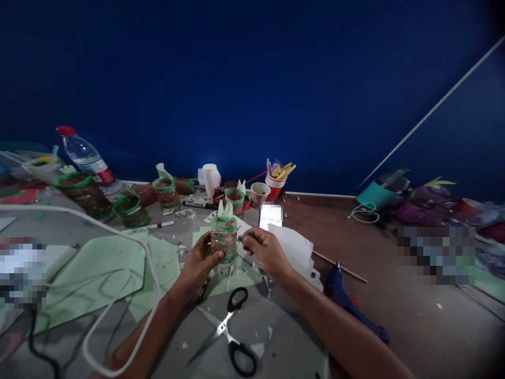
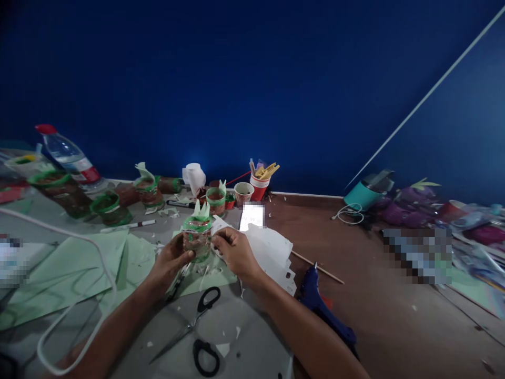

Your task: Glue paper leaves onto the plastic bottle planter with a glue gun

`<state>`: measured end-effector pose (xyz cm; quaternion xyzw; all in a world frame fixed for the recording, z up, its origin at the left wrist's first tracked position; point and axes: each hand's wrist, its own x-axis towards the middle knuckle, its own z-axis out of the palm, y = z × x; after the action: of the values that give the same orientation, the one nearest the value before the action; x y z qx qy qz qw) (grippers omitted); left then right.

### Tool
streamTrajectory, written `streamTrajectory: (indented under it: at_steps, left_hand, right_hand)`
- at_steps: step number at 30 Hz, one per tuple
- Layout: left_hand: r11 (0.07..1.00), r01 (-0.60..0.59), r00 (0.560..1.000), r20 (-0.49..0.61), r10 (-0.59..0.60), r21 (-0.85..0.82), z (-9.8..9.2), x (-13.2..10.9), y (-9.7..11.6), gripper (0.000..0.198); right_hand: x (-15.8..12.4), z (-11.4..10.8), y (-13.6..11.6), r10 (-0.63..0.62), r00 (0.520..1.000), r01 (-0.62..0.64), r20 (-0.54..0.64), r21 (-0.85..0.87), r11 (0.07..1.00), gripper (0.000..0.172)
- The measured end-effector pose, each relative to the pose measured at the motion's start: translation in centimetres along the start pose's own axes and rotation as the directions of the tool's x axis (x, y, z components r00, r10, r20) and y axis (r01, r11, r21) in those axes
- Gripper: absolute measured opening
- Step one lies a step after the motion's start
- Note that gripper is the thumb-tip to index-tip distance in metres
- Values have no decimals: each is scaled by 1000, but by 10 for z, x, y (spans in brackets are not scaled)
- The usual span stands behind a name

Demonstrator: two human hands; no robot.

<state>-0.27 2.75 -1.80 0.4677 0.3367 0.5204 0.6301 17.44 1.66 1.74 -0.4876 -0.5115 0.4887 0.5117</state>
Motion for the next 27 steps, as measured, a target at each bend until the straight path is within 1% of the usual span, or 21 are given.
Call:
streamTrajectory:
  at_steps: [4, 12, 18, 23, 27]
  left_hand:
    - [1000, 16, 1000, -1, -16, -7, 2, 0, 3, 49]
    - [1000, 5, 999, 34, -5, -2, 5, -3, 5, 49]
    - [1000, 0, 999, 51, 2, -24, 4, -3, 2, 51]
    - [1000, -11, 998, 55, 10, 6, 1, -2, -3, 51]
    - [999, -15, 999, 51, 13, 34, 2, -3, -2, 51]
  right_hand:
    - [-1, 3, -2, -3, 1000, 3, 10, -41, 999, 18]
    - [-1, 5, -5, -53, 998, 48, -39, -123, 991, 16]
    - [-1, 6, -6, -93, 995, 85, -46, -149, 985, 16]
    - [-3, 7, -8, -103, 993, 92, -54, -173, 981, 18]
    - [-4, 6, -6, -107, 993, 97, -45, -185, 978, 19]
